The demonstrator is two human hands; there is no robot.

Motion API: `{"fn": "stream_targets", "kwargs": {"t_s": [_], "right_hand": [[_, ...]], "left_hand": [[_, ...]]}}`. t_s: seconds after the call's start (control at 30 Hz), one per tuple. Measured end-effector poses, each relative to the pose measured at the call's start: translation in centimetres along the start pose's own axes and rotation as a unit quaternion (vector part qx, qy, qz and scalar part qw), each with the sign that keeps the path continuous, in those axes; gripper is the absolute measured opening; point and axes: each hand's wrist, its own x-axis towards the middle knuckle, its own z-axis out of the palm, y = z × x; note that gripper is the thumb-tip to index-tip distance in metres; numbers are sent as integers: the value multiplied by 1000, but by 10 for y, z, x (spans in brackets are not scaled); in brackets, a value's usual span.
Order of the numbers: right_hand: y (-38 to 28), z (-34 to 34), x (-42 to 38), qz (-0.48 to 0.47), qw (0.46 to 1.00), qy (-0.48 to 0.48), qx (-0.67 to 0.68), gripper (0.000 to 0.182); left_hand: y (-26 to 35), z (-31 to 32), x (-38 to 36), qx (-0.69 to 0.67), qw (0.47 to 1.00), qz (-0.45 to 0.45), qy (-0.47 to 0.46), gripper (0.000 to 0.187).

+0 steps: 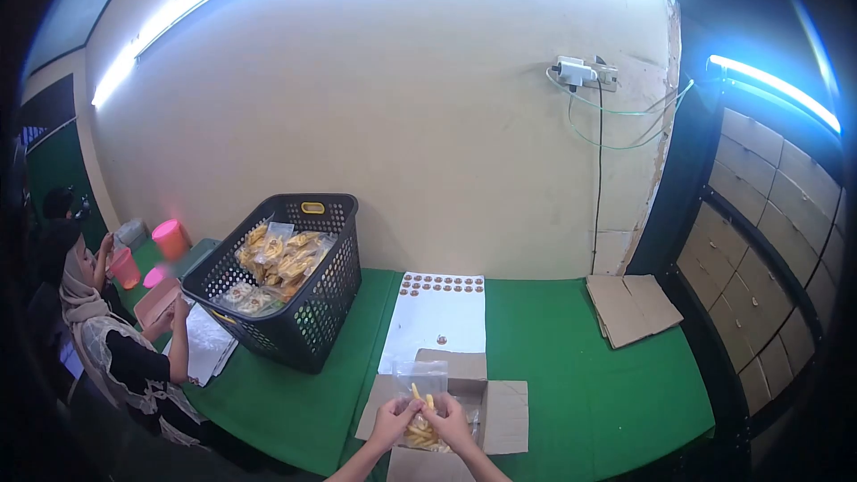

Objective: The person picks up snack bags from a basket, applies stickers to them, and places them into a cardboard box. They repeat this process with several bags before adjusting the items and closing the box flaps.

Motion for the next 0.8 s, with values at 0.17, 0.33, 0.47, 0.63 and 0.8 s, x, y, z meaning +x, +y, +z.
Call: {"fn": "stream_targets", "kwargs": {"t_s": [0.17, 0.33, 0.47, 0.63, 0.8], "right_hand": [[23, 2, 7, -7, 999, 19, -26, 24], [17, 4, 11, -26, 998, 21, -49, 30], [9, 7, 8, -49, 996, 64, -49, 26], [-2, 1, 10, -70, 989, 126, -19, 16], [-3, -2, 13, -82, 984, 157, -19, 10]], "left_hand": [[-15, 6, 9, 3, 997, 35, 67, 24], [-16, 6, 18, 85, 989, 59, 102, 30], [-21, 1, 32, 17, 995, 89, 42, 33], [18, 3, 24, 16, 995, 38, -88, 33], [15, 5, 24, 50, 994, 31, -93, 35]]}}
